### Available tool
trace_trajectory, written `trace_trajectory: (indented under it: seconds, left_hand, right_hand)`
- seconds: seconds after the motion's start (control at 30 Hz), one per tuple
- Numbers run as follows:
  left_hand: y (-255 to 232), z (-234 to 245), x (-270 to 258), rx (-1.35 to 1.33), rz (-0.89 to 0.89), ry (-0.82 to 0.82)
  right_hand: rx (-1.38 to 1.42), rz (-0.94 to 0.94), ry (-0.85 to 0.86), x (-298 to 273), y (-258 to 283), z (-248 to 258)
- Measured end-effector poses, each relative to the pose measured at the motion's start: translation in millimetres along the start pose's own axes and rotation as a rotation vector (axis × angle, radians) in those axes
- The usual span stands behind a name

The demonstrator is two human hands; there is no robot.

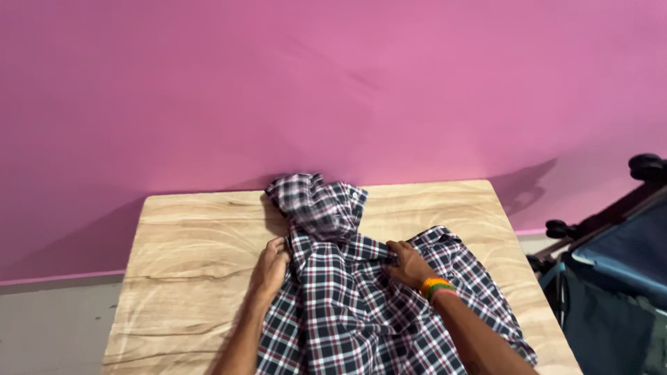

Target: The person folds a pair of trousers and a plaid shirt on a wooden table, smoothing each item by hand before placing the trousers into an open suitcase and then continuing to fold the shirt.

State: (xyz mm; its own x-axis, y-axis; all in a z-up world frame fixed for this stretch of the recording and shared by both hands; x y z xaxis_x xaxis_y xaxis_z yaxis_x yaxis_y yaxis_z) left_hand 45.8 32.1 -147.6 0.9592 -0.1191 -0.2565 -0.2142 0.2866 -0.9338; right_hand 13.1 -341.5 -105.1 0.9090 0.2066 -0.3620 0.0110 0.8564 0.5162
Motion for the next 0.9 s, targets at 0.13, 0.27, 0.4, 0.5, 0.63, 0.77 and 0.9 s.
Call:
trace_trajectory:
  seconds: [0.13,0.27,0.4,0.5,0.63,0.77,0.9]
  left_hand:
    - [-3.1,-18.7,-13.4,0.208,-0.165,0.184]
    - [-30.8,-35.8,-43.7,0.499,-0.120,0.128]
    - [-49.6,21.6,-70.0,0.585,0.132,-0.114]
    - [-57.8,103.0,-105.1,0.541,0.271,-0.357]
    - [-72.9,142.1,-142.4,0.770,0.260,-0.561]
    - [-113.2,69.3,-156.3,1.139,-0.160,-0.569]
    - [-107.5,-53.9,-146.6,0.701,-0.255,0.179]
  right_hand:
    - [-0.110,-0.059,-0.124,-34.0,6.8,-9.6]
    - [-0.088,-0.168,-0.053,-43.5,11.9,-27.3]
    - [-0.108,-0.100,-0.130,-33.1,-28.5,-26.4]
    - [0.018,-0.185,-0.134,-29.3,-74.8,9.1]
    - [0.156,-0.049,-0.511,-66.0,-51.7,87.2]
    - [0.033,0.289,-0.750,-121.7,8.0,113.9]
    - [0.167,0.007,-0.211,-128.0,-3.5,50.9]
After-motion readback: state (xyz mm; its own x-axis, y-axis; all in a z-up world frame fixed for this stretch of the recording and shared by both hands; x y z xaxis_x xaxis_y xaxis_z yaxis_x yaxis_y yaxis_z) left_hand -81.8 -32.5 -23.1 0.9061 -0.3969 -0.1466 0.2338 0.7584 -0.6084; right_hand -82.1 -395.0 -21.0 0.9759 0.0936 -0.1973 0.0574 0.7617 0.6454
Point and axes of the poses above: each hand's wrist, its own x-axis towards the middle knuckle, its own z-axis out of the back of the hand, y = z × x, the point moved 8 cm from there along x, towards the middle knuckle, and after that the axes turned 12 degrees about y, right-handed, at the moved point
